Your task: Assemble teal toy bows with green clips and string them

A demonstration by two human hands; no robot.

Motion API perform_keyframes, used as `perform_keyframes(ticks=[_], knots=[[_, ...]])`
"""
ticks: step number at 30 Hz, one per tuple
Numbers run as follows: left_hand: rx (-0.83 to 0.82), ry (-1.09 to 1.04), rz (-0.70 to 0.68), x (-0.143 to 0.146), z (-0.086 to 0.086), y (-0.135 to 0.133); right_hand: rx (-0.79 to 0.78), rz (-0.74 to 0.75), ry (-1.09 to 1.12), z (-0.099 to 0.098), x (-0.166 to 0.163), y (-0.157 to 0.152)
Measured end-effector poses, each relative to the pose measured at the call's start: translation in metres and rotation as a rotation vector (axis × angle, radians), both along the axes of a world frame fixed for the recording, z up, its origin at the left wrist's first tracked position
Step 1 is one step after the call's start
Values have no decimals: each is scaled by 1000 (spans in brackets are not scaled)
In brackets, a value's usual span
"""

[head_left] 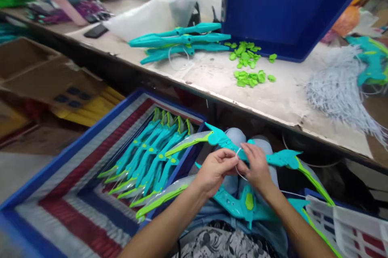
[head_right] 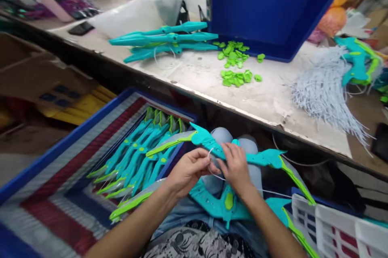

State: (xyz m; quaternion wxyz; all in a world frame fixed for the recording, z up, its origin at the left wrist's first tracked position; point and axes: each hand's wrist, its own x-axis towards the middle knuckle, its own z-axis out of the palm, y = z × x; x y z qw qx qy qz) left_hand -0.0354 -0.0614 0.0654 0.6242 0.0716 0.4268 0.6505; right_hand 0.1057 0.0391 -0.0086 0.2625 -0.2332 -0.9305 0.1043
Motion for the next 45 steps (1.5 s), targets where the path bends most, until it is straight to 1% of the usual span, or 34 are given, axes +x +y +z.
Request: perform_keyframes(ticks=[1,3,6,9,12,14,16,19,22,25,32,40,45], knots=[[10,15,23,-2,1,-1,-15,24,-71,-7,-19,-3],[31,62,112,-12,3,-7,-13,13,-212,-22,-42,-3],[22,140,287,-37,4,-26,1,35,-342,-34,-49,12],[-46,233,459,-63,4,-52,-82,154,-392,-31,-42,36],[-123,371,544,-84,1,-73,-265,266,-418,-20,-36,60],[-178,476,554,-93,-2,-80,-411,316,-407,-15,-37,72],[-222,562,554,-100,-6,-81,-530,340,-384,-13,-38,80],[-214,648,541,-107,-10,-73,-613,340,-366,-12,-41,86],[-168,695,553,-111,-12,-60,-621,337,-357,-12,-42,85],[-148,708,597,-113,-14,-50,-615,324,-349,-11,-40,84],[-162,715,670,-109,-22,-43,-613,315,-360,-10,-39,83],[-118,709,671,-108,-23,-42,-609,309,-355,-9,-38,81],[-85,678,600,-104,-27,-38,-600,322,-354,-11,-36,81]])
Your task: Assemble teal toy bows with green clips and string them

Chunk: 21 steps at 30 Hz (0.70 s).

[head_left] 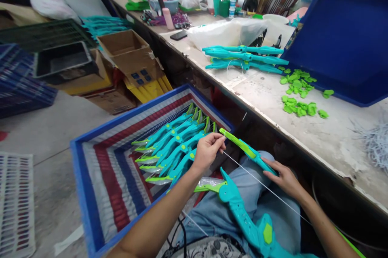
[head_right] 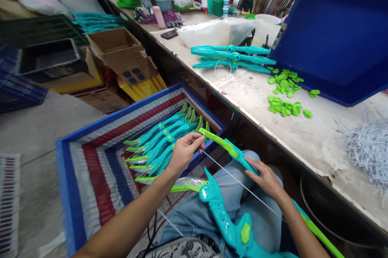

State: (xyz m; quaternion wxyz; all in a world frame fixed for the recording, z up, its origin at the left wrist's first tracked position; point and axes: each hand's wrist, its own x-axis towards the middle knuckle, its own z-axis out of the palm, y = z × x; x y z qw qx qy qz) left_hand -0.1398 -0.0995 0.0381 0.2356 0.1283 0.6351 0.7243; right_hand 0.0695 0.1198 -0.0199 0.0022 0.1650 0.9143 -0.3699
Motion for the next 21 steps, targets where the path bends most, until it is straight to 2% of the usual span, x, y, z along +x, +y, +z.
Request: perform_keyframes(ticks=[5,8,10,13,16,21], knots=[[69,-56,-8,-1,4,-1,32,13,9,-2,6,-5],[84,-87,-98,-5,9,-5,70,18,15,-4,16,-11],[60,-113,-169,-7,11,-8,126,22,22,-4,22,-15],[53,-153,-174,-5,10,-11,295,6,112,5,16,-23],[74,-181,-150,0,9,-13,381,-21,288,29,-17,-38],[120,-215,-147,7,10,-17,118,137,479,70,-107,-72]])
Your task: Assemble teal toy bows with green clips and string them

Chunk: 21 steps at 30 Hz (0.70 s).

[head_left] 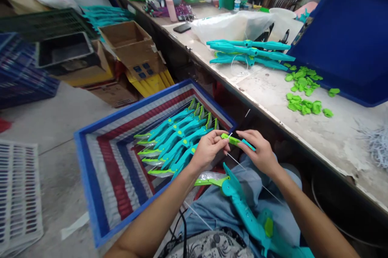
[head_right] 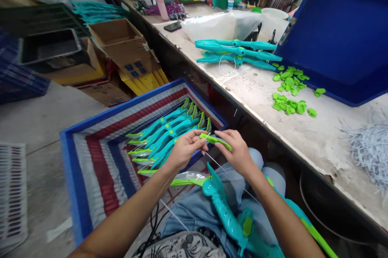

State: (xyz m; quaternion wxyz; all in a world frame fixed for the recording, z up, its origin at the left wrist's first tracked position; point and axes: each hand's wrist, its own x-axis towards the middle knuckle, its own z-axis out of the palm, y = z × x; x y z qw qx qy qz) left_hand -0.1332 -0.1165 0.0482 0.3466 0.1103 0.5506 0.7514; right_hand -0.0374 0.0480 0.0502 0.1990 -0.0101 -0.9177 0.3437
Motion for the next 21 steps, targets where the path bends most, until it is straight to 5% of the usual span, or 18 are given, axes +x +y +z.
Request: perform_keyframes(ticks=[5,10,13,17,19,21], knots=[[-9,-11,-20,-3,-4,-8,-165,185,-20,12,-41,-9],[-56,-8,-67,-2,-14,-9,3,254,-7,15,-41,-17],[-186,241,77,4,-20,-6,48,237,-5,14,-47,-9],[-186,479,239,15,-23,-3,-39,-178,65,14,-71,36],[-109,521,187,17,-22,-1,-123,-493,174,19,-82,53],[-55,506,100,14,-21,2,-195,-627,287,24,-83,48]])
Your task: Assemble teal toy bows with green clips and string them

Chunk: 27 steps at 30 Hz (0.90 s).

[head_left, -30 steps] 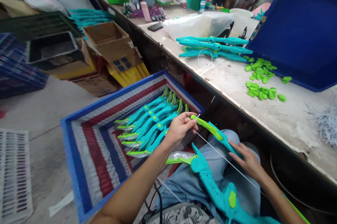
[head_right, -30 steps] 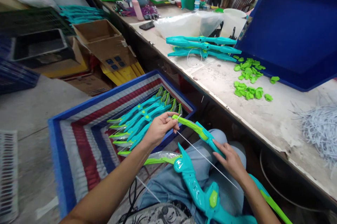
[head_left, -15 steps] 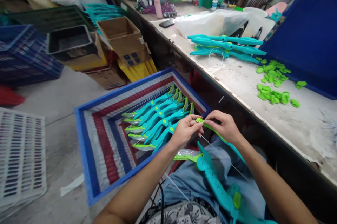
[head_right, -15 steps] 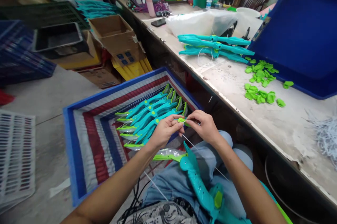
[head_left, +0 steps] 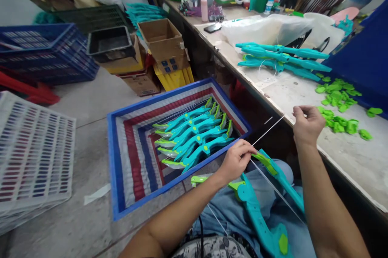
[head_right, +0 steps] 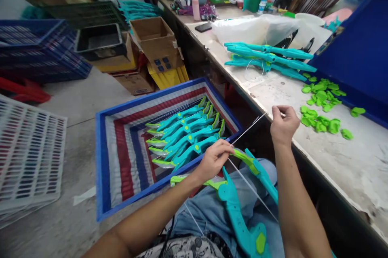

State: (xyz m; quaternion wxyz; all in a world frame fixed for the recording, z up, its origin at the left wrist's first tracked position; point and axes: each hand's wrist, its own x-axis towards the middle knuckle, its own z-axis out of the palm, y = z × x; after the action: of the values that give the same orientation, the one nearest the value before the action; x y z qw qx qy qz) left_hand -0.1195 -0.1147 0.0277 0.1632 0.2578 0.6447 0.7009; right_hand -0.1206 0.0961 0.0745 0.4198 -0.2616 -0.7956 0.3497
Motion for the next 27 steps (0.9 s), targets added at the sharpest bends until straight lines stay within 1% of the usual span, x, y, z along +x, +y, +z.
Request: perform_keyframes(ticks=[1,2,4,5,6,7,8,10,11,13,14,15,16,18,20,22,25,27], knots=[[13,-67,-40,-4,1,1,3,51,38,1,4,-12],[32,-178,-70,-9,3,2,21,171,54,1,10,-29],[89,-459,-107,-22,5,3,91,514,18,-7,27,-68],[112,-566,-108,-29,6,3,95,595,18,-15,35,-86],[107,-616,-85,-35,7,1,79,625,15,-24,43,-100],[64,-591,-49,-41,8,-1,41,617,14,-34,48,-110],[-14,-494,-13,-46,9,-5,-14,582,14,-43,52,-116],[-204,-174,31,-52,12,-12,-131,507,13,-58,54,-118],[-286,-2,35,-54,15,-16,-177,483,12,-62,53,-117],[-375,265,55,-52,19,-21,-225,457,13,-65,50,-115],[-382,337,86,-50,21,-22,-231,446,18,-64,48,-115],[-368,359,129,-47,22,-21,-235,432,26,-62,46,-117],[-337,326,166,-43,23,-20,-240,415,37,-59,44,-118],[-240,130,203,-37,23,-16,-255,377,66,-55,40,-121],[-148,-108,167,-35,23,-12,-275,342,102,-53,37,-123],[-93,-272,79,-36,24,-9,-292,311,151,-52,34,-124],[-78,-376,-23,-39,27,-8,-281,278,213,-53,33,-125],[-94,-389,-25,-40,30,-8,-241,259,243,-53,33,-126]])
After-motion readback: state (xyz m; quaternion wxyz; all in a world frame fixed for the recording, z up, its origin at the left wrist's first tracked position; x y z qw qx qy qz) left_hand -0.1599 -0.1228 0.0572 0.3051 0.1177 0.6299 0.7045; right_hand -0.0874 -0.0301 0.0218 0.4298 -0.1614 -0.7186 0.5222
